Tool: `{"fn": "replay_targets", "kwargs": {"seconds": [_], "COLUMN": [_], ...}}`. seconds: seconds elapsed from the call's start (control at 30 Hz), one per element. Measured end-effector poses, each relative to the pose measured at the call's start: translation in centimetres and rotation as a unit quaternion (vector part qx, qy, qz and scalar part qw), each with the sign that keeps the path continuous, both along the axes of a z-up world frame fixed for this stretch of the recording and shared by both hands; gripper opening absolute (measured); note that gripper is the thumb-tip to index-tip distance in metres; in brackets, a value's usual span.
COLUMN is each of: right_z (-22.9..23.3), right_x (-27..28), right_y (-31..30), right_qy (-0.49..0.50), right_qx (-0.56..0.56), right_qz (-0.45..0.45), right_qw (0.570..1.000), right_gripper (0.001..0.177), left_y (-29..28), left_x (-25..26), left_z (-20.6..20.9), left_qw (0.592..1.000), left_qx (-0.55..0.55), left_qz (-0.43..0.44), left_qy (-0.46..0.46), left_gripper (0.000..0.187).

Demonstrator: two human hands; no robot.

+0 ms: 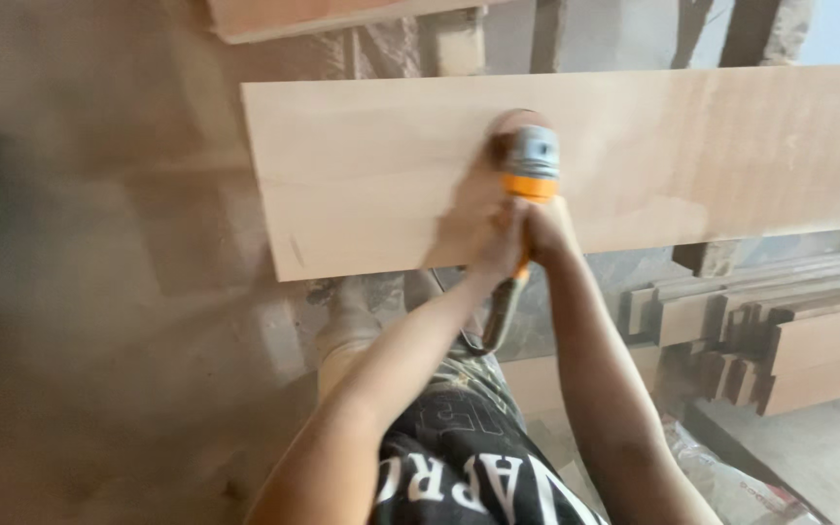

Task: The person uses an electric orbital sander to smooth the surface of a large wooden plank. The plank is positioned horizontally on a workbench. The person moves the sander back and forth across the wood, covering the entire surface area systematically.

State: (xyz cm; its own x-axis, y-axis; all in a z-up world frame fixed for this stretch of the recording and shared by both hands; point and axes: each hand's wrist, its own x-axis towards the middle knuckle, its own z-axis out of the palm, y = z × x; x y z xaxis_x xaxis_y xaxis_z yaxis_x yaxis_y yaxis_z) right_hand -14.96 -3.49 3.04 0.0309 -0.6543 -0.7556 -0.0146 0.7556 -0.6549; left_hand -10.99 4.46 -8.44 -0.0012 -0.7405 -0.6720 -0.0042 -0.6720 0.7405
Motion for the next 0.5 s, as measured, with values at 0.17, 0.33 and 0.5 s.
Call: {"fn": "replay_targets", "kwargs": {"seconds": [0.17,0.33,0.5], "right_z": [0.0,0.2,0.5], "right_x": [-10.3,-10.7,-7.1], "right_y": [-1.5,-1.7,-1.5], "right_qy": [-0.001,-0.015,-0.002], "right_qx": [0.005,-0.003,-0.008], "right_qz": [-0.063,-0.074,-0.023], "right_qw": [0.998,0.997,1.0], "right_gripper": [0.02,0.022,0.019], "left_y": [-3.3,-4.3,-3.5], "left_x": [-6.8,-5.4,-2.5], "left_z": [5.2,7.8,8.3], "left_qw": [0.998,0.997,0.995], "left_qx": [0.062,0.068,0.084], "left_qz": [-0.014,0.01,0.03], "left_qy": [-0.017,-0.02,-0.055], "left_gripper": [0.097,0.101,0.1]}}
